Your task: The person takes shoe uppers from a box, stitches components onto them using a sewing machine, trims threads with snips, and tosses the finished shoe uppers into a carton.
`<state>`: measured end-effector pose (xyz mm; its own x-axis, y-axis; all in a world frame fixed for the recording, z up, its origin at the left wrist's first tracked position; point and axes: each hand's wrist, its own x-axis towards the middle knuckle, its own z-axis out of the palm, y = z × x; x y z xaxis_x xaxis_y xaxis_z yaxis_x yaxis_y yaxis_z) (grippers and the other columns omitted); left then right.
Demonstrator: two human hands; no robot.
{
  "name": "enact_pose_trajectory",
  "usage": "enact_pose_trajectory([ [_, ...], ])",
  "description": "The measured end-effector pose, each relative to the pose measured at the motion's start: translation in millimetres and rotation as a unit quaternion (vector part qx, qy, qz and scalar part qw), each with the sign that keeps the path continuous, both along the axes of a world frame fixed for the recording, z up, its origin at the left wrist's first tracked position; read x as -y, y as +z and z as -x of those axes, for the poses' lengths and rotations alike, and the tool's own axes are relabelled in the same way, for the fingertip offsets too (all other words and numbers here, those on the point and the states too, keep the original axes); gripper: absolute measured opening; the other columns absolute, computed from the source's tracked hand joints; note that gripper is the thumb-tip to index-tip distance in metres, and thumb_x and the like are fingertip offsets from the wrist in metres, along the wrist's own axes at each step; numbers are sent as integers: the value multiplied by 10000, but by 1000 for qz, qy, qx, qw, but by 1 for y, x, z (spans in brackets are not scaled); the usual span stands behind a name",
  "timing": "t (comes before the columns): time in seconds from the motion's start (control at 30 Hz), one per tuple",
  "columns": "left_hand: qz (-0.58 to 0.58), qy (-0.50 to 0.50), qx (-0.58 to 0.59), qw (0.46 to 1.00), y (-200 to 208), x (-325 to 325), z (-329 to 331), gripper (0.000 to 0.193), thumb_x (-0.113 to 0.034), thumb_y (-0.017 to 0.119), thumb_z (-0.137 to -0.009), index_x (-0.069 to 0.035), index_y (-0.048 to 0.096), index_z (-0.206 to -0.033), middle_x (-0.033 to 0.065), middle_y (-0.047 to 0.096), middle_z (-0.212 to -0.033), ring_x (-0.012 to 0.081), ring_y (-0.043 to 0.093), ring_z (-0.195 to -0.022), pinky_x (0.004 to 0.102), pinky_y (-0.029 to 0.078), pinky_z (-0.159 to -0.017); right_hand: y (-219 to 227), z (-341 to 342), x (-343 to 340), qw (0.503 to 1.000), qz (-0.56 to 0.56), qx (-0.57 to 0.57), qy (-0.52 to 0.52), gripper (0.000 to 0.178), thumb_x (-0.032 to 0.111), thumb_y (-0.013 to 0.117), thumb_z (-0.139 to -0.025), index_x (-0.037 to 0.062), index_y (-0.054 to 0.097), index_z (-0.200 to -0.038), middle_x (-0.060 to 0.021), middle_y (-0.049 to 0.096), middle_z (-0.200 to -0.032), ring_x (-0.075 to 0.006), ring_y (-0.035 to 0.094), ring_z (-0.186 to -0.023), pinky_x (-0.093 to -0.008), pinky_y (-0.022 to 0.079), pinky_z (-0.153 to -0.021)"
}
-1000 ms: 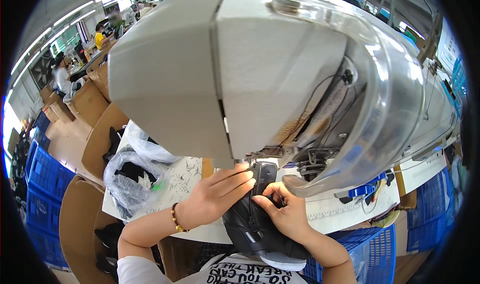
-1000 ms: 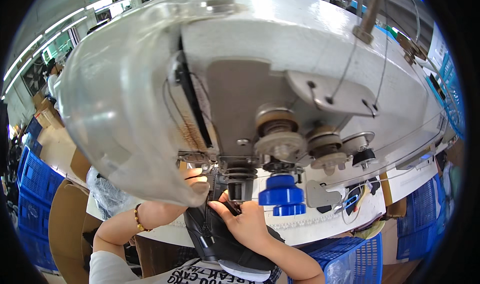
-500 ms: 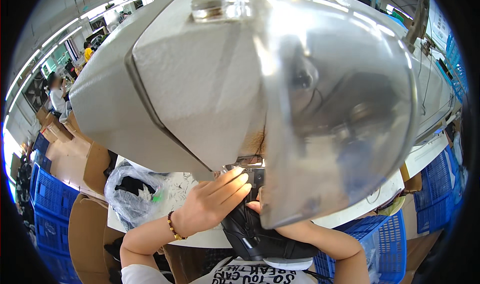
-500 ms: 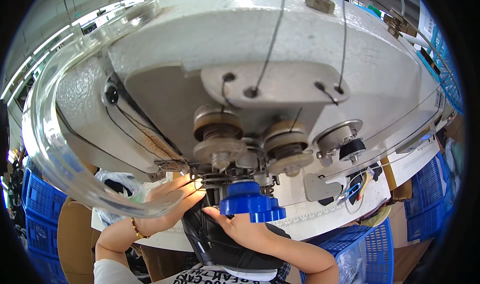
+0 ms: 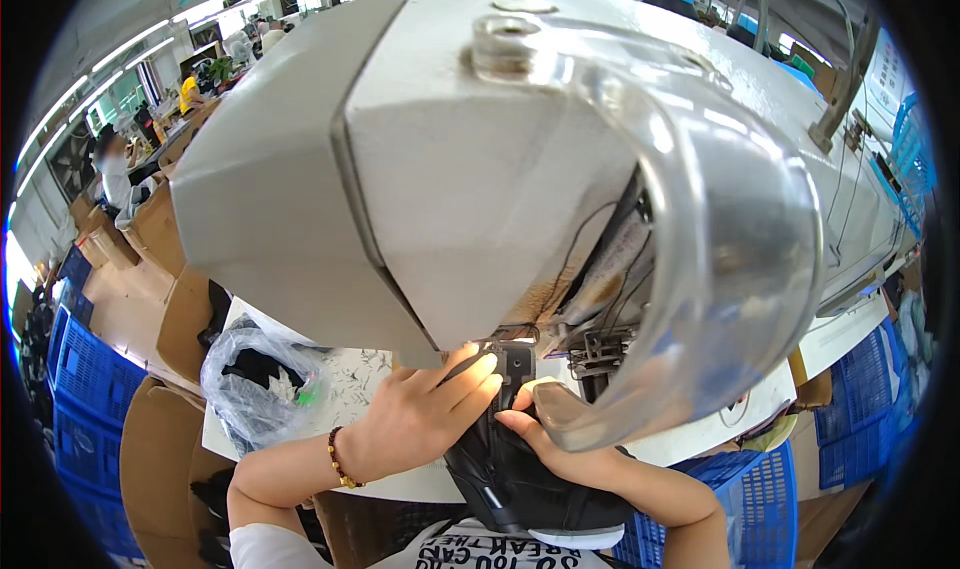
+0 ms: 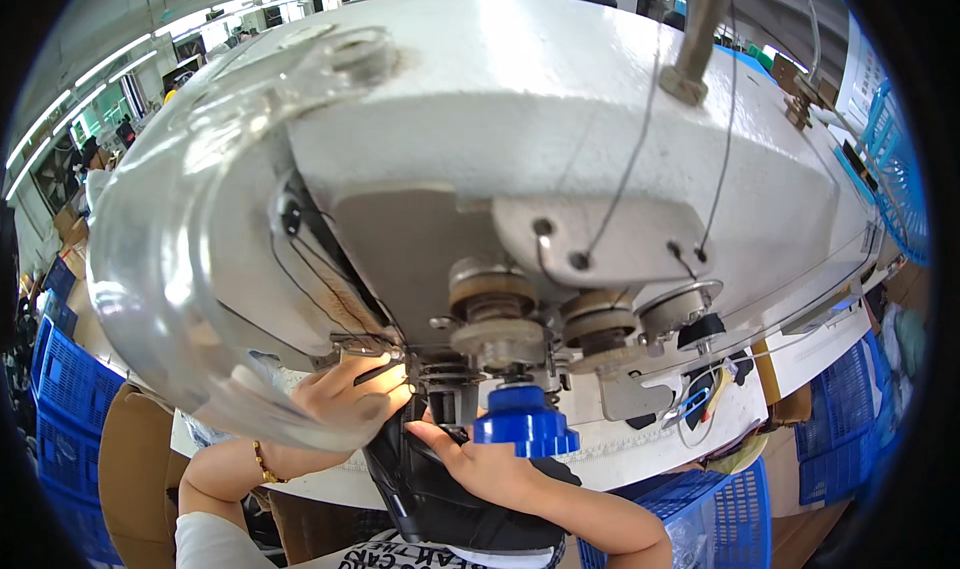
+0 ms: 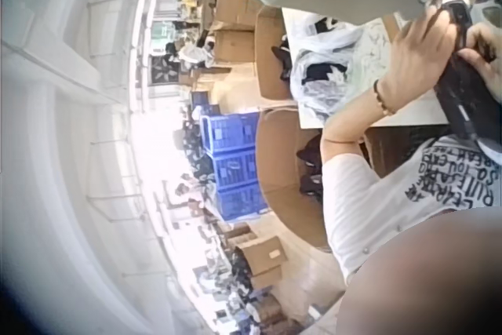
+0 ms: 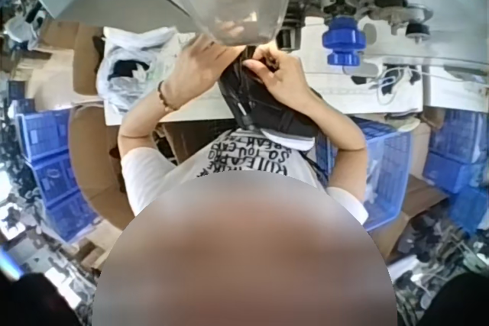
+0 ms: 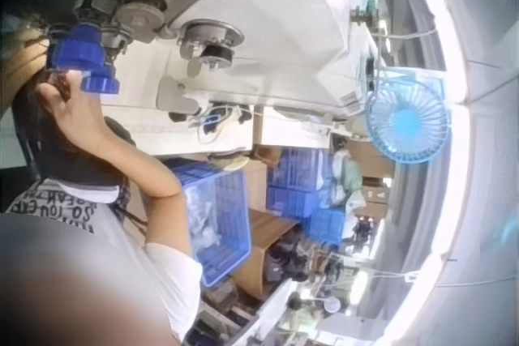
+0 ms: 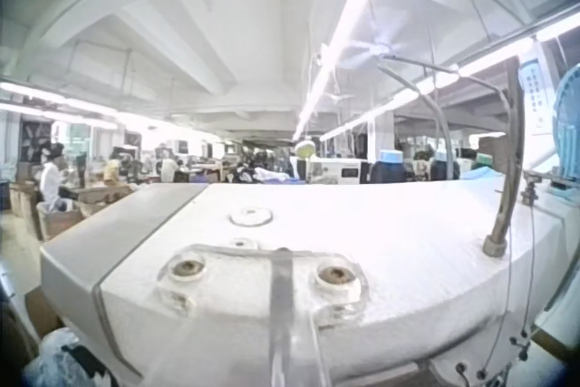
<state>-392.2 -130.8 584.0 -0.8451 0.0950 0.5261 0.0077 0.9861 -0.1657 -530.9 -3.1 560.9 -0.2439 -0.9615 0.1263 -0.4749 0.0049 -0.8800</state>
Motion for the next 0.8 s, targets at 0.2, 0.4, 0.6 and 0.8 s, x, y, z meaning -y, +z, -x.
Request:
enact_pose_trajectory([
  [0.2,-30,35,11,999,-3,2,-2,289,-97,542,-642,-44,547,-927,61,540,-952,129,546,-707,228,411,-479,20,12,13,984,-162,42,62,275,305,505,-810,40,447,-765,-82,421,-726,-190,385,-760,-312,299,-704],
  [0.4,-4,20,4,1000,1,8,1,295,-122,535,-652,-45,539,-937,51,509,-928,156,522,-795,285,424,-587,-6,11,16,1000,-1,-12,-8,340,313,523,-811,16,509,-644,-94,483,-546,-189,454,-494,-321,365,-491],
  [0.6,-19,-2,36,999,4,10,2,290,-127,527,-668,-36,536,-943,63,484,-940,193,490,-893,318,429,-664,-15,11,17,999,25,-23,-1,286,306,505,-821,36,581,-769,-114,566,-653,-211,534,-566,-330,409,-522],
  [0.8,-95,17,68,993,-2,8,2,306,-80,514,-672,-30,531,-973,45,457,-913,158,532,-769,268,452,-579,-9,12,18,978,-10,206,5,163,120,650,-722,78,502,-671,48,451,-582,-46,391,-521,-198,311,-460],
])
